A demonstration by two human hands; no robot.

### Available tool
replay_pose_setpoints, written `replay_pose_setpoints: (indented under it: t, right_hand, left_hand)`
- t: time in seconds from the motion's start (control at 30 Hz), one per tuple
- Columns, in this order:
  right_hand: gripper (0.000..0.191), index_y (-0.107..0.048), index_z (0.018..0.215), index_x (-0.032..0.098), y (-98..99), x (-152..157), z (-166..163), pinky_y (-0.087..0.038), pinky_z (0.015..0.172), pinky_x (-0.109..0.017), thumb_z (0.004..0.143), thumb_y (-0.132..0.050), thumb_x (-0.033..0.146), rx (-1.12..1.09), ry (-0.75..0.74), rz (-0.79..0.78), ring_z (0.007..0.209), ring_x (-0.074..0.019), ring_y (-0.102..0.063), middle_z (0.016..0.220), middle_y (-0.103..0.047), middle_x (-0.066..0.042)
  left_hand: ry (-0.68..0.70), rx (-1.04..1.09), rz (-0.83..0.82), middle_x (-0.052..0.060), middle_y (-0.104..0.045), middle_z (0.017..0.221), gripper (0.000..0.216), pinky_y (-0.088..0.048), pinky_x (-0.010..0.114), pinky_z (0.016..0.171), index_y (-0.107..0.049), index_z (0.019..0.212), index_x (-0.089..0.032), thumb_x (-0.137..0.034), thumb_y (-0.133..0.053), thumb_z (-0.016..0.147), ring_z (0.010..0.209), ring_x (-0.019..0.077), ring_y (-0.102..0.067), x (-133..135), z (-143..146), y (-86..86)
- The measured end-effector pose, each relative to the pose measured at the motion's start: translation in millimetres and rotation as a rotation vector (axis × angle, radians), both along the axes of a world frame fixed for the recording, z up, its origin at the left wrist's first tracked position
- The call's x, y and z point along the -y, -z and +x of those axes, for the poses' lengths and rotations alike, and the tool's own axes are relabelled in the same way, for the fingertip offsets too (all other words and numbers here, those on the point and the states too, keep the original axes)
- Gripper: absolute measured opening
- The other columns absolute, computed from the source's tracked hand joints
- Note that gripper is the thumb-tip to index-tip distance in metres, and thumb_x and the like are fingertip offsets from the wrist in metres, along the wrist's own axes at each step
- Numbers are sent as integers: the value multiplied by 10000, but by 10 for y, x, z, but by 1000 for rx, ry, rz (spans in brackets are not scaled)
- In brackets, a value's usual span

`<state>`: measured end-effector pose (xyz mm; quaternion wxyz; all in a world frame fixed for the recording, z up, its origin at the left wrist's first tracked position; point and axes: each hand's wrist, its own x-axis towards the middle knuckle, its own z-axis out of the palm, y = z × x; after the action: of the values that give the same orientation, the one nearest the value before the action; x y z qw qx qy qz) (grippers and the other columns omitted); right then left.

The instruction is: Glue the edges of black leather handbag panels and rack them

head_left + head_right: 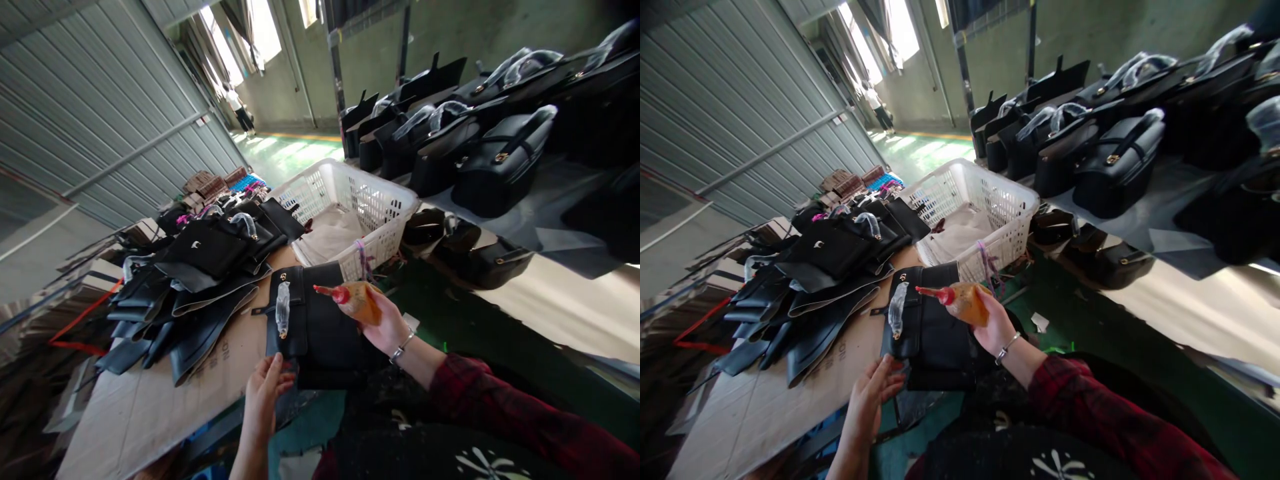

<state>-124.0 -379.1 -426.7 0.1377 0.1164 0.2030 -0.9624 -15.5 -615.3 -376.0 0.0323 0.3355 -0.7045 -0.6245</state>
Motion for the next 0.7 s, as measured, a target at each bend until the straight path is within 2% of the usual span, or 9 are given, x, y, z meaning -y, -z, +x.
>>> replay_pose_setpoints:
  t: [0.07,0.17,0.23,0.3,0.37,0.5,0.57,0.63,0.7]
  right_hand:
    - [243,-747,934,229,-77,14,-7,-593,795,-335,777,-787,409,-16,16,18,881,-220,-734,951,-786,-27]
    - [229,-743,953,220,-159,46,-24,-603,773,-306,796,-769,385,-18,58,39,867,-207,-735,952,-787,-31]
    - [229,-740,958,210,-187,74,-39,-609,746,-301,800,-762,375,1,84,39,846,-210,-738,936,-787,-40]
    - [225,-739,952,198,-212,99,-59,-612,730,-305,806,-753,369,19,94,35,830,-218,-740,922,-787,-54]
    - [226,-737,948,191,-251,116,-82,-613,720,-307,809,-748,369,21,95,36,812,-221,-740,909,-787,-60]
    - [227,-733,937,187,-383,141,-107,-604,685,-282,797,-755,364,33,79,0,780,-204,-736,885,-785,-52]
    - [238,-733,946,168,-440,168,-93,-605,695,-282,807,-745,361,45,32,-27,775,-200,-732,884,-783,-61]
    - [255,-731,961,143,-467,204,-69,-607,719,-286,824,-729,358,49,-36,-49,783,-199,-730,898,-780,-77]
    - [250,-727,965,140,-463,224,-53,-607,740,-289,837,-716,354,39,-80,-69,811,-201,-731,925,-777,-87]
  left_hand:
    - [-84,-95,241,87,-754,885,349,-578,275,694,-702,852,-172,-416,-857,658,821,215,-731,-71,73,-20]
    - [-299,-210,544,70,-757,858,43,-599,272,792,-709,764,-180,-143,-701,782,883,192,-740,-174,23,-116]
    - [-465,-217,691,71,-754,807,233,-608,272,797,-705,724,-175,-71,-547,860,825,164,-743,-201,-57,-178]
    - [-534,-208,801,68,-756,780,319,-614,280,795,-705,720,-172,-58,-469,902,777,149,-741,-173,-131,-216]
    - [-432,-187,832,57,-750,736,263,-617,277,743,-711,717,-167,-71,-526,877,720,152,-732,-100,-191,-230]
    - [66,-140,652,31,-664,567,173,-571,252,556,-694,628,-152,-240,-823,702,539,159,-649,46,-341,-248]
    - [177,-104,554,39,-713,657,239,-593,286,617,-742,766,-155,-308,-882,648,633,199,-697,66,-456,-278]
    - [197,-33,507,75,-773,848,376,-618,378,765,-759,983,-163,-314,-877,660,847,284,-743,69,-581,-310]
    - [226,58,489,107,-781,975,457,-599,470,875,-746,1086,-150,-302,-862,671,998,356,-722,100,-692,-311]
